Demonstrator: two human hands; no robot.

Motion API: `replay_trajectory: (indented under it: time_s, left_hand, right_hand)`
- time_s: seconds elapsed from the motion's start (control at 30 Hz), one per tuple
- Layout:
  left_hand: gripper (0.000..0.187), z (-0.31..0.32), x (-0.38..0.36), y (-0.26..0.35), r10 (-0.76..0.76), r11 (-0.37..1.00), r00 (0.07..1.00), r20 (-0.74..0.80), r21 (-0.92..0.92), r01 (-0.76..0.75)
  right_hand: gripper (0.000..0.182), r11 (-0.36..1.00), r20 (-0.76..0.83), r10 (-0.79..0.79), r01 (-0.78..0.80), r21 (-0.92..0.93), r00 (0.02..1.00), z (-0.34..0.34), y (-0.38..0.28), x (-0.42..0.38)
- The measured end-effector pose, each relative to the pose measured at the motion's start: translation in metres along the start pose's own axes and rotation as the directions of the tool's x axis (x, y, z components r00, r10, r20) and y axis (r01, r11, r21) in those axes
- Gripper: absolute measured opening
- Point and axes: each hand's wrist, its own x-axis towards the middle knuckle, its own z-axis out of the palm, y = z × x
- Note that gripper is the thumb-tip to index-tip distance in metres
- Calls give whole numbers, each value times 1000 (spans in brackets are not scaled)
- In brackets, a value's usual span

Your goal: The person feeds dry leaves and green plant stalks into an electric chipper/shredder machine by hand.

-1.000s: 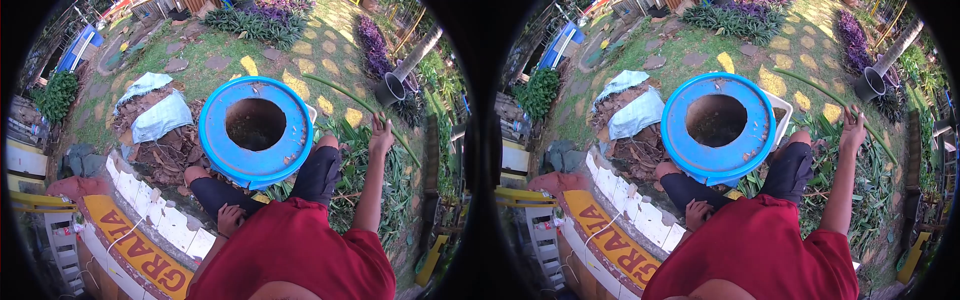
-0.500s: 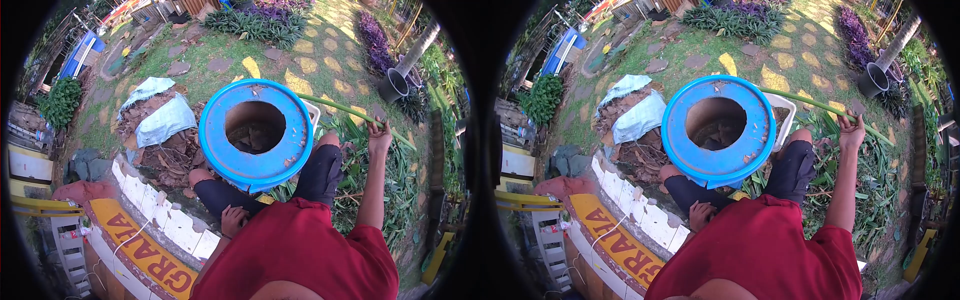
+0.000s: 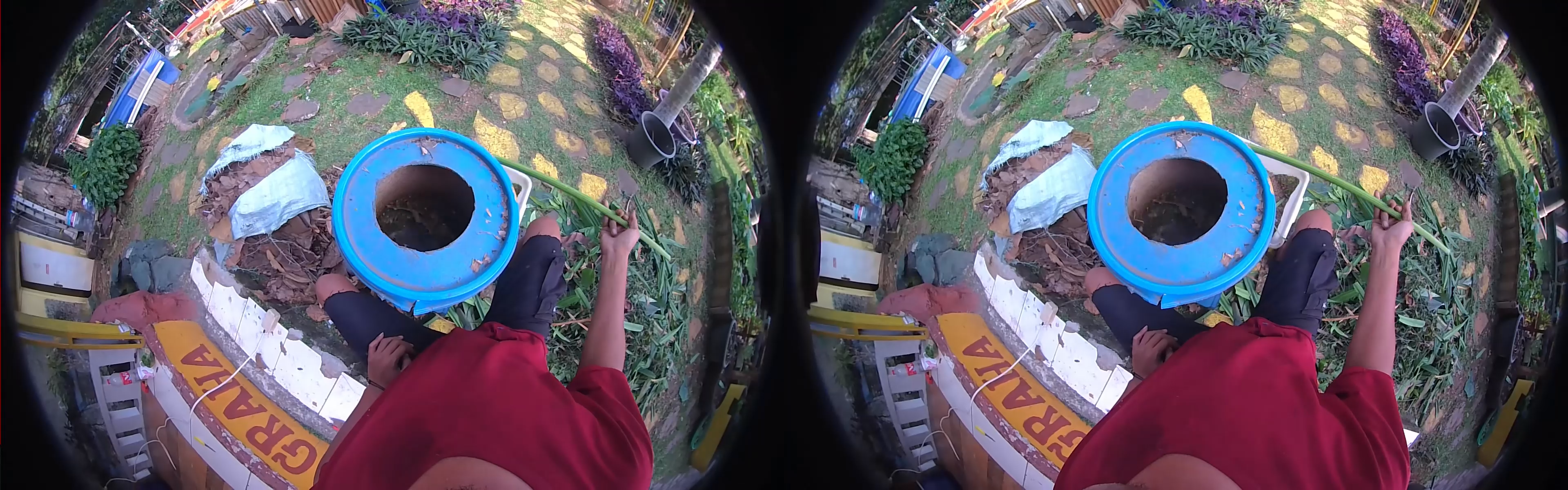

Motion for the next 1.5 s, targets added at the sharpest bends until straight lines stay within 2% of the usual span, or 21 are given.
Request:
replay_trajectory:
  time_s: [0.07,0.13,0.23,0.33,0.47,0.53,0.6,0.7,0.8,0.87,0.97,1.07,1.13,1.23,1.4,1.5]
  left_hand:
    - [14,-1,0,1,-2,1000,1000,1,-4,2]
    - [14,-1,0,0,-3,1000,1000,-2,-6,3]
    - [13,0,-1,-1,-7,1000,1000,2,-11,7]
    - [14,0,-2,-1,-3,1000,1000,-1,-18,3]
    - [14,0,-3,-3,-4,1000,1000,-3,-13,4]
    - [14,0,-3,-3,0,1000,1000,-4,-17,0]
    - [13,0,-4,-3,-5,1000,1000,-2,-19,5]
    - [13,-1,-3,-1,-5,1000,1000,-6,-20,5]
    - [12,2,-4,-4,-10,1000,1000,2,-29,10]
    - [12,1,-4,-3,-8,1000,1000,0,-26,8]
    - [12,0,-4,-3,-8,1000,1000,-1,-23,8]
    - [12,1,-4,-3,-6,1000,1000,0,-17,6]
    - [12,0,-4,-3,-4,1000,1000,4,-10,4]
    - [12,1,-5,-2,-3,1000,1000,-5,-10,3]
    - [13,0,-4,-2,-4,1000,1000,-12,-6,3]
    - [13,0,-4,-1,-7,1000,1000,-15,-3,7]
  right_hand:
    - [33,988,-47,-31,38,147,998,-5,5,6]
    - [34,988,-92,-7,20,151,996,-10,8,13]
    - [34,991,20,125,-126,35,992,-19,12,10]
    - [33,976,-34,213,-215,-40,976,-12,10,2]
    - [37,992,-69,126,-125,28,990,-18,7,12]
    - [37,982,-77,130,-118,147,988,-25,6,19]
    - [38,984,-90,128,-115,139,988,-25,8,18]
    - [37,968,-34,249,-249,-21,968,-16,13,-4]
    - [35,966,-106,253,-257,-28,962,-18,14,-5]
    - [35,972,-82,234,-236,-12,969,-23,15,-1]
    - [36,974,-191,208,-184,136,959,-23,25,-5]
    - [38,954,-124,280,-261,144,952,-28,34,-8]
    - [38,950,-107,311,-303,79,945,-30,36,-7]
    - [38,955,-137,297,-294,42,945,-33,31,-2]
    - [37,994,-75,107,-105,26,991,-35,7,19]
    - [34,998,-3,-65,65,-24,998,-16,-19,18]
